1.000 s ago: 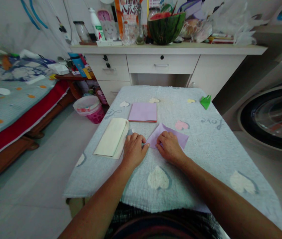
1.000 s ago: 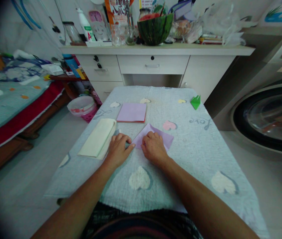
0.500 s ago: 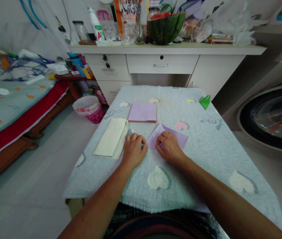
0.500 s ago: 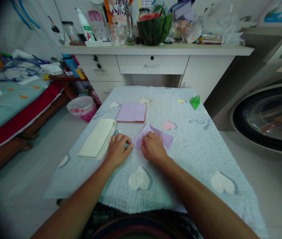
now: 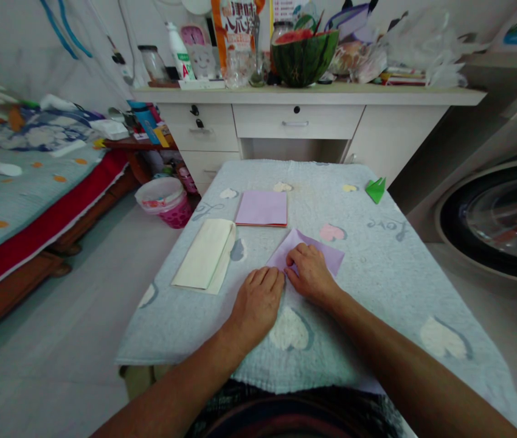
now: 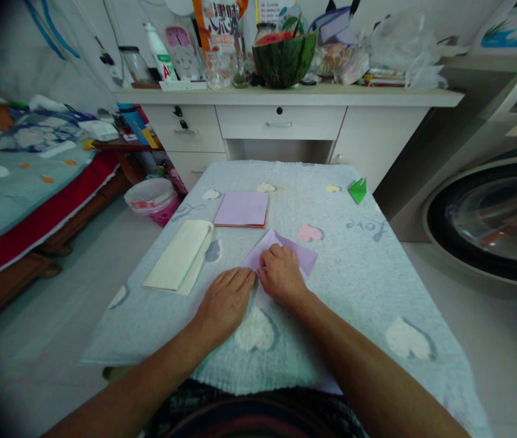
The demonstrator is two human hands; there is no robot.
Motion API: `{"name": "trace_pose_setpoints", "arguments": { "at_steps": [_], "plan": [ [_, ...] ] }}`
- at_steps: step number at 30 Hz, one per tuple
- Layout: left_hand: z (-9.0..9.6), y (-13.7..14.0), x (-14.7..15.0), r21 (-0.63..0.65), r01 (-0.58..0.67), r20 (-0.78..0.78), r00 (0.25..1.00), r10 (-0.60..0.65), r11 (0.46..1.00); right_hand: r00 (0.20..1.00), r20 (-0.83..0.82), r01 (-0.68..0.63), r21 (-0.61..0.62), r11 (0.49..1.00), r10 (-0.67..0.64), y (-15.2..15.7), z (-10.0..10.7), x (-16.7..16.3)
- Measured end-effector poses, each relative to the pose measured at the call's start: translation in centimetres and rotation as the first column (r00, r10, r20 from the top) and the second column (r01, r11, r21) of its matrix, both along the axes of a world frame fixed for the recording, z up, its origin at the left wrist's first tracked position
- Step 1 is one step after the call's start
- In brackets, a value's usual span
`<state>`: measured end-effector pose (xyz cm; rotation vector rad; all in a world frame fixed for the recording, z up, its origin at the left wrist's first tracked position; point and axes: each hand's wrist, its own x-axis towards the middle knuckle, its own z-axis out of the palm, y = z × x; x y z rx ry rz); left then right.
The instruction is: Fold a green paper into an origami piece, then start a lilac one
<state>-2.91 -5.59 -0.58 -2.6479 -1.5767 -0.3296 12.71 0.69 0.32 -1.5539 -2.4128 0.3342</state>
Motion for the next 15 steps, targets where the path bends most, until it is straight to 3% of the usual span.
{"name": "trace_pose_setpoints", "arguments": {
  "at_steps": [7, 15],
  "plan": [
    [0.4, -1.0, 1.0, -0.009, -0.068, 0.021, 0.997, 0.068, 0.998, 0.999, -0.031, 0.009, 0.032, 0.999, -0.008, -0.2, -0.2, 0.2],
    [0.9, -0.9, 1.2, -0.023, -0.06, 0.061, 0.996, 0.061, 0.998, 1.0, -0.016, 0.018, 0.043, 0.999, -0.017, 0.2, -0.1, 1.3]
  ]
}}
